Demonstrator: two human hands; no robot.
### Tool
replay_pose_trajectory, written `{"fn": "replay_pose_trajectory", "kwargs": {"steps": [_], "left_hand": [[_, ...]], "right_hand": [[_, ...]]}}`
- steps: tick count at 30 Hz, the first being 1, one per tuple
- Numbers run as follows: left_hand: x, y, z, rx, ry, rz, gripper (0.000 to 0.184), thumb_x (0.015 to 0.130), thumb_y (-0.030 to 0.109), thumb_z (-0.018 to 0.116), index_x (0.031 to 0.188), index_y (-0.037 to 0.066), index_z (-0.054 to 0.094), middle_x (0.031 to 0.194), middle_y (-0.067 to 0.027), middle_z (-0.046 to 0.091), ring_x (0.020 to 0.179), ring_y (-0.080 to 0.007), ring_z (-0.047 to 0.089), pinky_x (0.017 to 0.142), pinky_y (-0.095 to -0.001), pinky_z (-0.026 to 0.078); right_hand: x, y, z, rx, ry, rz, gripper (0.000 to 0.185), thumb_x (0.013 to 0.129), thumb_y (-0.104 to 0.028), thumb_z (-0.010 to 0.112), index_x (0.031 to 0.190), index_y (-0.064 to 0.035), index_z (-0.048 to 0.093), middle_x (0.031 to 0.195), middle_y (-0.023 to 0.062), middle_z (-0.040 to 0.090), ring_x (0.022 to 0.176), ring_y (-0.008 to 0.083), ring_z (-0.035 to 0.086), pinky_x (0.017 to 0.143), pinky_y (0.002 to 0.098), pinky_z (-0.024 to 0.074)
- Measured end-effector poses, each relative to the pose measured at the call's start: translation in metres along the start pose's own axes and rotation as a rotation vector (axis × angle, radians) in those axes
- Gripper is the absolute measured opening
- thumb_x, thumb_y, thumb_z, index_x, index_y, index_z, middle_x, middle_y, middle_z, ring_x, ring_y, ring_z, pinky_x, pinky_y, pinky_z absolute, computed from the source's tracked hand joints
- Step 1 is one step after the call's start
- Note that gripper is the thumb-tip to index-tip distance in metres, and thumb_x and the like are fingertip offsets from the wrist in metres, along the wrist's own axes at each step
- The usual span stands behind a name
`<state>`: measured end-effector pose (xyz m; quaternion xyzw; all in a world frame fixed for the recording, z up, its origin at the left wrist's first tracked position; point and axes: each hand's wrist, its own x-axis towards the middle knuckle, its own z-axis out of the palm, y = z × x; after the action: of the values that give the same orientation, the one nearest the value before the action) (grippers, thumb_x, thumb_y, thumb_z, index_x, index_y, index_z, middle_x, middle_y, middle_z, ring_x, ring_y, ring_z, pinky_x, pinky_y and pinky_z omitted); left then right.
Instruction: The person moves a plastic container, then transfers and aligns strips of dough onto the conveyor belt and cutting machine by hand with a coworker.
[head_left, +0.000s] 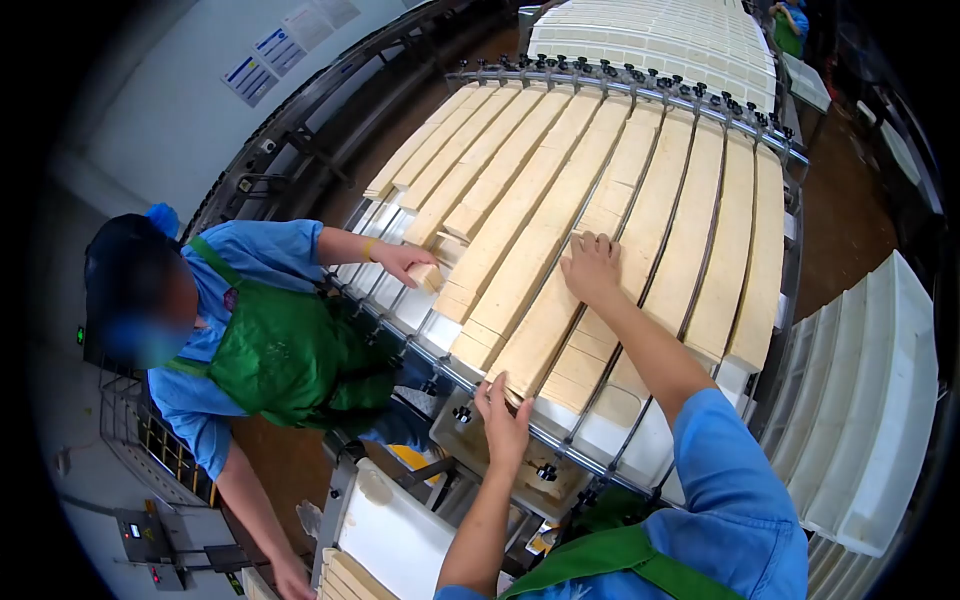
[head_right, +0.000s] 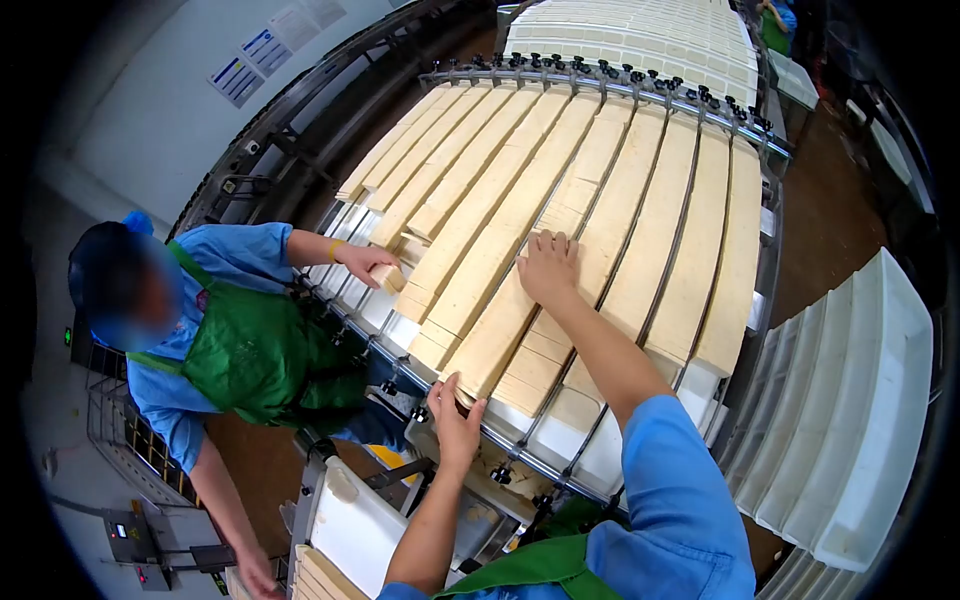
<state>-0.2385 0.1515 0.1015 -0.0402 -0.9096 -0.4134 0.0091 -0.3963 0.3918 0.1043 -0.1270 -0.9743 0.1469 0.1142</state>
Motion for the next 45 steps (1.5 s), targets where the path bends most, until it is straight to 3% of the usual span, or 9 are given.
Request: {"fn": "replay_pose_trajectory", "kwargs": {"steps": [15, 21, 26, 30, 32, 36, 39, 42, 45], "left_hand": [[0.003, -0.007, 0.002, 0.025, -0.05, 0.001, 0.058, 0.084, 0.01, 0.067, 0.135, 0.008, 0.041, 0.141, -0.0282, 0.025, 0.126, -0.0445, 0.038, 0.102, -0.0412, 0.037], [0.03, -0.03, 0.017, 0.031, -0.205, 0.081, 0.057, 0.082, 0.001, 0.063, 0.135, 0.011, 0.044, 0.142, -0.0302, 0.027, 0.107, -0.0392, 0.055, 0.094, -0.035, 0.044], [-0.004, -0.005, -0.006, -0.097, 0.157, 0.016, 0.045, 0.081, -0.006, 0.047, 0.124, 0.004, 0.055, 0.133, -0.0207, 0.05, 0.122, -0.0339, 0.049, 0.101, -0.0373, 0.04], [-0.061, -0.027, -0.019, -0.186, 0.348, 0.009, 0.045, 0.084, -0.003, 0.053, 0.129, 0.002, 0.05, 0.144, -0.0232, 0.034, 0.13, -0.0349, 0.042, 0.102, -0.0358, 0.039], [-0.096, -0.042, -0.032, -0.116, 0.346, -0.017, 0.052, 0.086, 0.003, 0.059, 0.136, 0.005, 0.043, 0.153, -0.0244, 0.01, 0.138, -0.0385, 0.027, 0.106, -0.0378, 0.033], [-0.177, -0.076, -0.065, -0.292, 0.459, -0.23, 0.049, 0.087, 0.006, 0.06, 0.133, 0.003, 0.044, 0.139, -0.0185, 0.036, 0.117, -0.0314, 0.05, 0.099, -0.0363, 0.041], [-0.245, -0.107, -0.088, -0.221, 0.644, -0.31, 0.041, 0.086, 0.006, 0.057, 0.126, 0.001, 0.048, 0.126, -0.0173, 0.046, 0.106, -0.0299, 0.054, 0.091, -0.0354, 0.045], [-0.318, -0.15, -0.096, -0.056, 0.868, -0.479, 0.039, 0.085, 0.004, 0.058, 0.122, 0.002, 0.05, 0.122, -0.018, 0.047, 0.102, -0.0283, 0.054, 0.088, -0.0363, 0.046], [-0.385, -0.184, -0.117, 0.244, 1.016, -0.74, 0.053, 0.082, 0.011, 0.066, 0.127, -0.003, 0.043, 0.125, -0.024, 0.043, 0.116, -0.0367, 0.043, 0.098, -0.0428, 0.037]], "right_hand": [[0.007, 0.003, 0.025, -0.063, -0.152, 0.051, 0.069, 0.096, -0.048, 0.03, 0.147, -0.0016, 0.023, 0.155, 0.0135, 0.017, 0.143, 0.0337, 0.011, 0.115, 0.0477, 0.0069], [0.026, 0.004, 0.015, -0.116, -0.201, 0.225, 0.077, 0.095, -0.054, 0.026, 0.148, 0.0, 0.014, 0.157, 0.0139, 0.01, 0.145, 0.0285, 0.004, 0.116, 0.0454, 0.0051], [0.032, 0.01, 0.023, -0.118, -0.163, 0.216, 0.085, 0.092, -0.06, 0.033, 0.146, 0.0036, 0.019, 0.155, 0.0189, 0.014, 0.144, 0.0321, 0.008, 0.116, 0.0455, 0.0061], [0.047, 0.029, 0.046, -0.087, 0.114, 0.134, 0.08, 0.083, -0.058, 0.053, 0.127, 0.0083, 0.045, 0.132, 0.024, 0.046, 0.125, 0.0389, 0.04, 0.104, 0.0494, 0.0316], [0.053, 0.034, 0.05, -0.079, 0.048, 0.082, 0.068, 0.086, -0.055, 0.051, 0.123, 0.002, 0.052, 0.124, 0.0235, 0.053, 0.119, 0.041, 0.046, 0.098, 0.0518, 0.0372], [-0.017, -0.025, 0.032, -0.056, 0.134, -0.219, 0.052, 0.091, -0.038, 0.054, 0.128, -0.002, 0.05, 0.131, 0.0185, 0.051, 0.127, 0.0407, 0.041, 0.102, 0.0495, 0.0346], [-0.086, -0.067, 0.041, 0.331, 0.191, -0.695, 0.04, 0.079, -0.01, 0.064, 0.116, 0.0018, 0.056, 0.116, 0.022, 0.059, 0.114, 0.0409, 0.051, 0.102, 0.0485, 0.0351], [-0.179, -0.132, 0.034, 0.53, -0.021, -0.914, 0.032, 0.074, -0.005, 0.062, 0.106, 0.0, 0.059, 0.107, 0.0208, 0.061, 0.107, 0.0404, 0.054, 0.099, 0.0484, 0.0378], [-0.256, -0.178, 0.069, 0.487, -0.211, -1.06, 0.034, 0.076, -0.012, 0.063, 0.109, -0.0029, 0.06, 0.123, 0.0187, 0.055, 0.121, 0.0386, 0.045, 0.104, 0.0488, 0.0316]]}}
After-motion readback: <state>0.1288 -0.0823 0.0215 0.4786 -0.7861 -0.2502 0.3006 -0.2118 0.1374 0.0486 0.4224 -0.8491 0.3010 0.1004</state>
